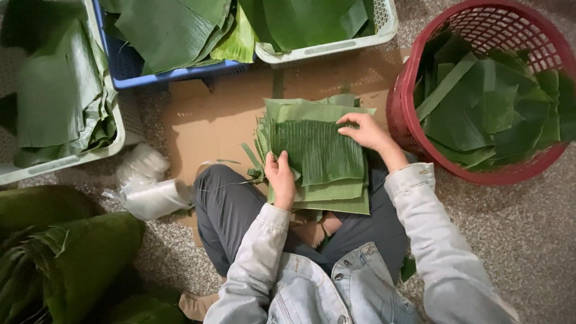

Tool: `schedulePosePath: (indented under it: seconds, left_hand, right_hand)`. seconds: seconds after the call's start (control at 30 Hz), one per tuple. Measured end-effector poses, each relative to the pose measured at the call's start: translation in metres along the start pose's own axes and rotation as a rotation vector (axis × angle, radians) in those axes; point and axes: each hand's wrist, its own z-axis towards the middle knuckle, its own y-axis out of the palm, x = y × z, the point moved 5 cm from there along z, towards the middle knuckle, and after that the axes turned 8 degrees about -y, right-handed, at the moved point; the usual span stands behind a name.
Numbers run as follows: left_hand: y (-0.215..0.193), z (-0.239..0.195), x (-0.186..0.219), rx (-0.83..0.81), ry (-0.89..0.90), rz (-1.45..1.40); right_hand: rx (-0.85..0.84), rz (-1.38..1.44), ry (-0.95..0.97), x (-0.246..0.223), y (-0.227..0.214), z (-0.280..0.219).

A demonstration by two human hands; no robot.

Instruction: Sorting, stacking, and tying banana leaves into bundles for use in food preparation.

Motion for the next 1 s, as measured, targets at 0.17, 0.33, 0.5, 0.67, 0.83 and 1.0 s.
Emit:
schedulePosePath:
  seconds: [0.17,0.33,0.5,0.67,0.83,1.0]
  left_hand:
    - [0.016,-0.023,0.054,0.111,0.298,0.331]
    - [0.014,-0.018,0.058,0.106,0.246,0.335]
    - [0.003,0.024,0.057,0.025,0.136,0.61]
    - [0.004,0.078,0.047,-0.184,0.097,1.06]
    - [0.032,0.07,0.071,-0.232,0.054,1.345]
    - [0.04,0.066,0.073,-0.215,-0.057,1.493]
  right_hand:
    - [0.357,-0.913,-0.365,-0.044,0.026,-0.006]
    - [0.4,-0.733,-0.688,-0.109,0.101,-0.031]
    - [0.323,-0.749,-0.632,-0.098,0.121,-0.037]
    - [0.328,-0.773,-0.639,-0.094,0.122,-0.035]
    - [0.255,-0.831,-0.601,-0.088,0.126,-0.035]
    - [0.167,-0.883,-0.577,-0.09,0.131,-0.033]
